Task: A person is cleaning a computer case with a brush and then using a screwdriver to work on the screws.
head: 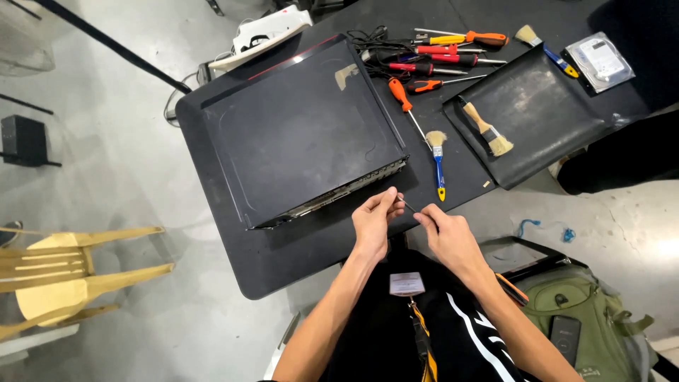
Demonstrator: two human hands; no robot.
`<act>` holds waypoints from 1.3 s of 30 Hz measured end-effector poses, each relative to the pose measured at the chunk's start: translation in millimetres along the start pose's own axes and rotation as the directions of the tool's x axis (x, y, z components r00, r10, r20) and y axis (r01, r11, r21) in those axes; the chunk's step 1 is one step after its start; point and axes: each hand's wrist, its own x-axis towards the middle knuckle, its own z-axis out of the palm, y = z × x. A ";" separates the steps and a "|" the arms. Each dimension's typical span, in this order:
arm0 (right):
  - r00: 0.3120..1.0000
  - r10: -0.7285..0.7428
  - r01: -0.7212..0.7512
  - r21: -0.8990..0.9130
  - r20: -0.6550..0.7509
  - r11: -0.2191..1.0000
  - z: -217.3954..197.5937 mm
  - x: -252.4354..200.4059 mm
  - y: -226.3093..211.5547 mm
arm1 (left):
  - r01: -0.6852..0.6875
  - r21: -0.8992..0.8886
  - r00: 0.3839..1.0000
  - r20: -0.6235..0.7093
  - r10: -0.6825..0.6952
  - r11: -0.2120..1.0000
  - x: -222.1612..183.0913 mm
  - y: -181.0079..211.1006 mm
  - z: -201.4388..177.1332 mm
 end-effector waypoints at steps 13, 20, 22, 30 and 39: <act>0.991 0.107 -0.116 0.114 0.076 0.987 45.1 57.4 8.7 | -0.089 0.077 0.992 -0.079 0.095 0.993 77.9 -33.9 3.3; 0.980 0.173 -0.184 0.109 0.100 0.977 41.6 56.3 -10.6 | -0.042 0.120 0.998 -0.040 0.047 0.992 78.3 -26.2 0.4; 0.979 0.177 -0.187 0.104 0.098 0.977 42.4 55.8 -11.9 | -0.029 0.138 0.999 -0.033 0.034 0.990 77.5 -24.2 -1.8; 0.975 0.206 -0.217 0.142 0.085 0.966 46.2 55.6 -13.0 | -0.077 0.478 0.996 0.074 0.047 0.875 77.0 -11.2 -12.0; 0.976 0.212 -0.217 0.111 0.052 0.970 48.6 54.4 -16.5 | -0.585 0.577 0.235 0.793 0.562 -0.570 134.5 52.2 -8.0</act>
